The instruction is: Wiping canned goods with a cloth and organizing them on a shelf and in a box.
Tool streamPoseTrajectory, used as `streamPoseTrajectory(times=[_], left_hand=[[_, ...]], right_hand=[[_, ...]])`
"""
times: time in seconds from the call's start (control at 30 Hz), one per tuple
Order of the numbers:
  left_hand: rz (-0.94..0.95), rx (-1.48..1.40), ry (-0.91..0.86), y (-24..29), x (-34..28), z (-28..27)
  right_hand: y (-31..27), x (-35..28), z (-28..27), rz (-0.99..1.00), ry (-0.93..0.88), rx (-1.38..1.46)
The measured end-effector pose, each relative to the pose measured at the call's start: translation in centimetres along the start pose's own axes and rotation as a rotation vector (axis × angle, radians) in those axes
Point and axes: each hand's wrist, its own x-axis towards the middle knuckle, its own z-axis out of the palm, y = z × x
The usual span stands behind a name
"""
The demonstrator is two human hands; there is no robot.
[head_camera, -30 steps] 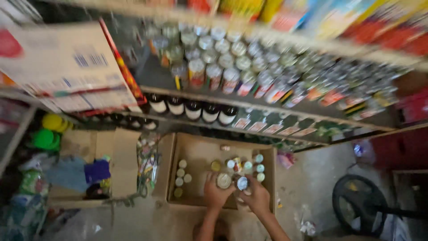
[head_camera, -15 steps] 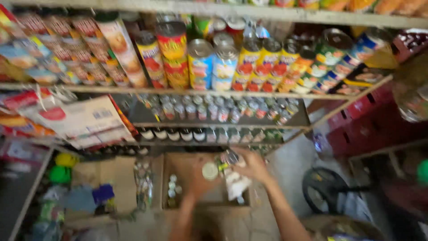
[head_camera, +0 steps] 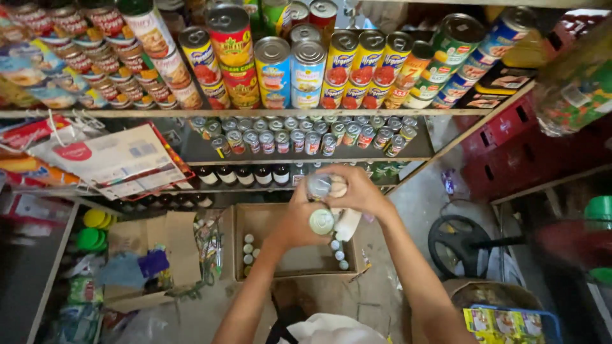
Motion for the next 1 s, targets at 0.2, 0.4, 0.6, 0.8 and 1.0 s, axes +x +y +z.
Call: streamPoseTrajectory(times=[0.2, 0.4, 0.6, 0.8, 1.0], left_hand=[[-0.054, -0.042, 0.238, -1.1, -0.2, 0.3], [0.025, 0.155, 0.194, -2.5, -0.3, 0.4], [-0.001, 0.139, 0.345, -0.5, -0.9, -0.7], [-0.018, 0.233, 0.204, -3.2, -2.5, 0.1], [0.014, 0.060, 0.327, -1.0, -2.2, -0.6]], right_hand=[[2.1, -0.1, -2.0, -0.176, 0.618, -0.071], [-1.1, 2.4, 3.6, -0.249, 0.193, -0.302], [1.5, 2.6, 2.3, -0.196, 0.200, -0.473], [-5.7, 3.3, 2.1, -0.271, -0.076, -0.313], [-2.7, 4.1, 3.0, -0.266, 0.096, -0.376]])
